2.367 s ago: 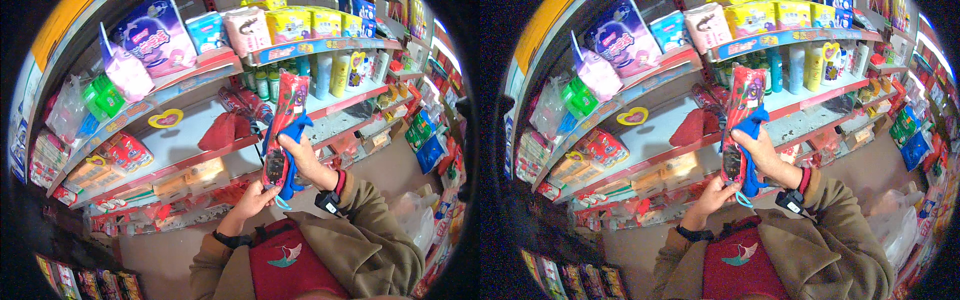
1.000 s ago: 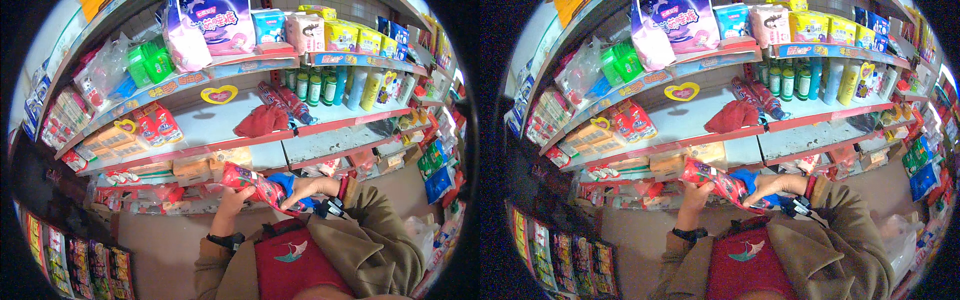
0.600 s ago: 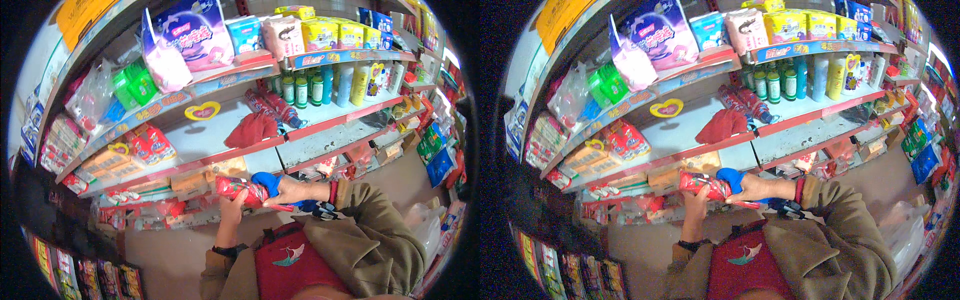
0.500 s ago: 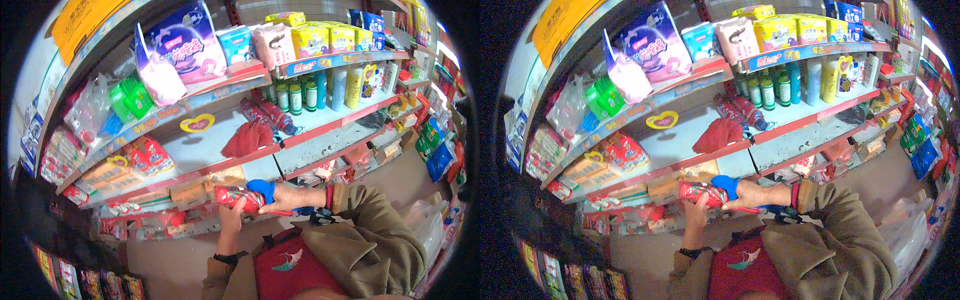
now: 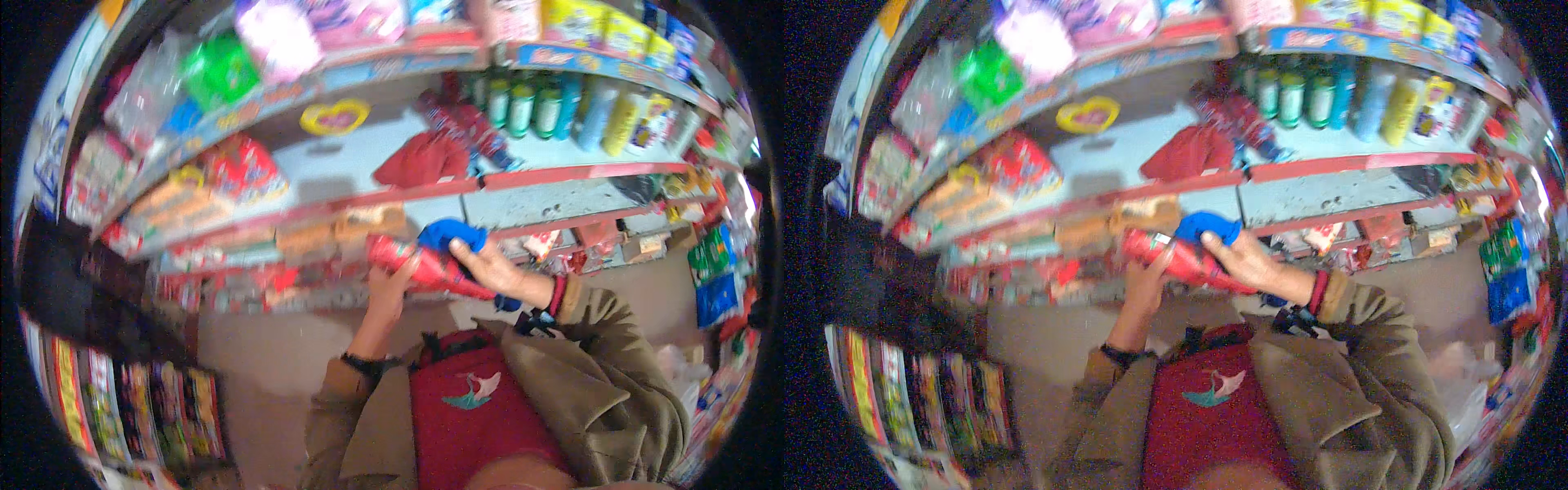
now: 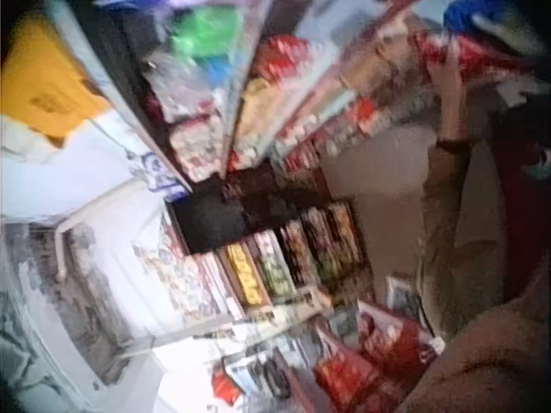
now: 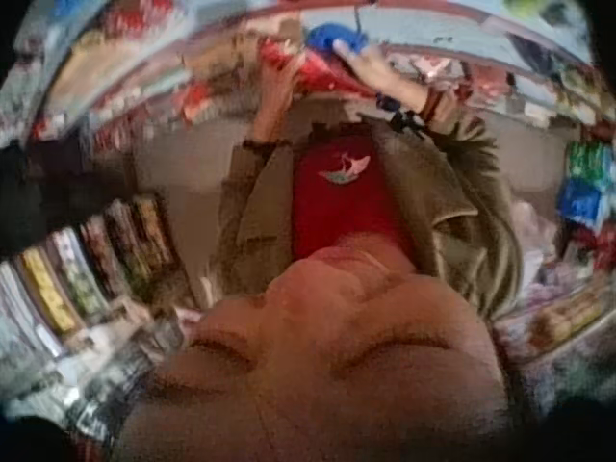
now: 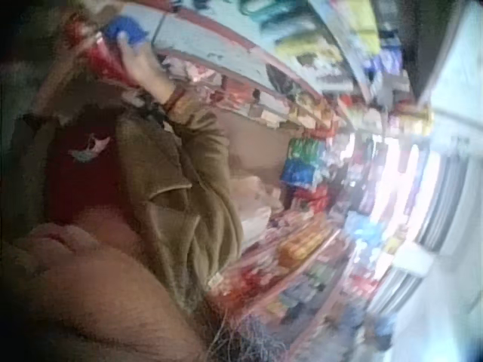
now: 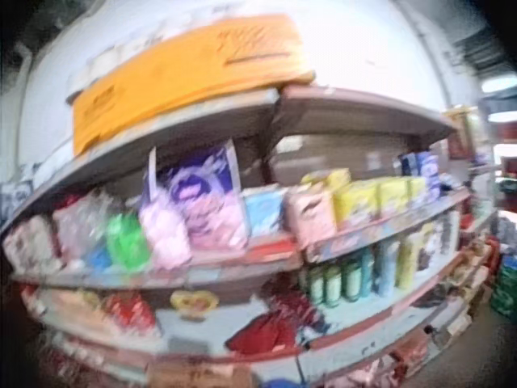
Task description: The person wipes a store shelf with a red cloth, then picks up and wipes several packaged snack items and green cylindrical containers with a blue cloth. Each item is wiped and returned to the shelf in sequence.
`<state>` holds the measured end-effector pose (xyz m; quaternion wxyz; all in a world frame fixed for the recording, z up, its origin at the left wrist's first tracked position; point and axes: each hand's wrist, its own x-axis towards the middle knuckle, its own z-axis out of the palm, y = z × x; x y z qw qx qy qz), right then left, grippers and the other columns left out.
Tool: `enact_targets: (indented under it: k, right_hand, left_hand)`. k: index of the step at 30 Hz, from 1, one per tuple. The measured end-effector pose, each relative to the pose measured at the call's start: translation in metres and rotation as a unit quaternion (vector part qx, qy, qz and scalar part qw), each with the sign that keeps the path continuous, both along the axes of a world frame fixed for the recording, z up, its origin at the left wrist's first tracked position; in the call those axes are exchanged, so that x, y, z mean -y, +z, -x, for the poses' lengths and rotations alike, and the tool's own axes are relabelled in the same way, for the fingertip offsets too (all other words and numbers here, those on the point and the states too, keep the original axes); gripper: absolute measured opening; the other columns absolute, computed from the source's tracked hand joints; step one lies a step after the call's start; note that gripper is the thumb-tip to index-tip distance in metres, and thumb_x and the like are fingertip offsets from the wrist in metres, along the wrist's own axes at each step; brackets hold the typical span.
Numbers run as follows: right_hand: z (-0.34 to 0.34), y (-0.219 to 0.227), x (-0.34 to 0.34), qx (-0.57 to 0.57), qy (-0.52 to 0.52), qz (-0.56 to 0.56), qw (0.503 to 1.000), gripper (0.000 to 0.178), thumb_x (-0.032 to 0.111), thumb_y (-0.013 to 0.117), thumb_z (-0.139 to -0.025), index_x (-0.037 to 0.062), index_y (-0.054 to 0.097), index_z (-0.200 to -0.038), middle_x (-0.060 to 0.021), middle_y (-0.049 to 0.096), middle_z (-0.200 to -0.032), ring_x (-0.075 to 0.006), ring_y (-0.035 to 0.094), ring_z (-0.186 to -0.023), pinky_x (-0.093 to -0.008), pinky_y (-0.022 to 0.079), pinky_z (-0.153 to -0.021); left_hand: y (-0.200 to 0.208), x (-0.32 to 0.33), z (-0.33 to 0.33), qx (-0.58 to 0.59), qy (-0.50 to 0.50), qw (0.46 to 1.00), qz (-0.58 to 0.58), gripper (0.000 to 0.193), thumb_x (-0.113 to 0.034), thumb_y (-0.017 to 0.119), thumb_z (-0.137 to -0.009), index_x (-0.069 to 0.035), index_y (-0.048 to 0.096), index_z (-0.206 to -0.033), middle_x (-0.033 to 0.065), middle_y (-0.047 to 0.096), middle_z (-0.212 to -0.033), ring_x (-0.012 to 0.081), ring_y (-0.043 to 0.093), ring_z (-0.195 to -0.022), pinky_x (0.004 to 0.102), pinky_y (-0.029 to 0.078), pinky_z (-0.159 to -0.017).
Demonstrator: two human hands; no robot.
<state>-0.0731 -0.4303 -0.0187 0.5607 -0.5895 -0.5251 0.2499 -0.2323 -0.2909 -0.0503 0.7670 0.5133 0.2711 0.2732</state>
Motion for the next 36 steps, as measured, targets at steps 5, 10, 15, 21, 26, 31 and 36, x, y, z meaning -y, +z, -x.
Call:
enact_targets:
  k: [5,10,15,21,26,31,36]
  right_hand:
    - [0.014,-0.004,0.000,0.292,0.066,0.009,0.954,0.068,0.033,0.062,-0.094,0.0023,0.031,-0.146,-0.0262,0.052,-0.129,-0.0430,0.054,-0.115,-0.0470,0.045,-0.097]
    - [0.014,-0.020,0.000,0.338,0.077,0.139,0.928,0.085,0.038,0.074,-0.083,0.0037,0.029,-0.147,-0.0267,0.053,-0.126,-0.0457,0.055,-0.112,-0.0502,0.047,-0.095]
    - [0.004,-0.029,0.003,0.360,0.148,0.260,0.884,0.079,0.037,0.077,-0.079,0.0043,0.039,-0.140,-0.0242,0.059,-0.118,-0.0439,0.061,-0.101,-0.0469,0.052,-0.087]
    - [0.003,-0.047,0.021,0.399,0.128,0.268,0.867,0.083,0.037,0.081,-0.075,0.0035,0.040,-0.139,-0.0250,0.065,-0.101,-0.0447,0.064,-0.090,-0.0501,0.053,-0.080]
    - [-0.002,-0.067,0.018,0.360,0.110,0.347,0.859,0.074,0.029,0.079,-0.075,0.0068,0.045,-0.137,-0.0232,0.064,-0.109,-0.0440,0.063,-0.095,-0.0482,0.053,-0.081]
    - [0.005,-0.057,0.006,0.308,0.139,0.312,0.888,0.076,0.022,0.077,-0.079,0.0087,0.039,-0.143,-0.0233,0.060,-0.117,-0.0412,0.063,-0.101,-0.0450,0.050,-0.089]
    - [0.023,-0.043,-0.018,0.262,0.170,0.271,0.911,0.077,0.031,0.077,-0.079,0.0059,0.040,-0.142,-0.0240,0.064,-0.115,-0.0395,0.064,-0.105,-0.0453,0.052,-0.089]
  left_hand:
    - [-0.015,0.011,-0.003,0.023,-0.008,0.999,0.034,0.036,-0.017,0.075,-0.086,-0.003,0.060,-0.115,0.0062,0.066,-0.104,0.0169,0.068,-0.088,0.0331,0.059,-0.071]
    - [-0.028,0.019,-0.001,0.040,0.016,0.992,0.122,0.034,-0.018,0.076,-0.085,-0.005,0.061,-0.113,0.0047,0.067,-0.100,0.0157,0.068,-0.086,0.0315,0.058,-0.067]
    - [-0.048,0.021,0.004,0.051,0.036,0.982,0.177,0.032,-0.020,0.076,-0.085,-0.006,0.061,-0.110,0.0050,0.067,-0.099,0.0172,0.069,-0.086,0.0343,0.059,-0.070]
    - [-0.073,0.014,0.025,0.092,0.057,0.965,0.237,0.037,-0.022,0.072,-0.087,-0.008,0.056,-0.117,0.0068,0.066,-0.103,0.0205,0.069,-0.089,0.0381,0.060,-0.075]
    - [-0.083,0.003,0.037,0.077,0.069,0.964,0.246,0.032,-0.028,0.068,-0.090,-0.010,0.060,-0.115,0.0045,0.066,-0.110,0.0200,0.065,-0.098,0.0421,0.056,-0.082]
    - [-0.089,-0.006,0.043,0.070,0.051,0.962,0.259,0.038,-0.033,0.066,-0.092,-0.010,0.058,-0.121,0.0043,0.065,-0.112,0.0197,0.064,-0.102,0.0408,0.054,-0.085]
    - [-0.088,-0.012,0.059,0.156,0.042,0.958,0.238,0.046,-0.036,0.066,-0.093,-0.009,0.053,-0.128,0.0053,0.062,-0.120,0.0198,0.059,-0.112,0.0410,0.047,-0.097]
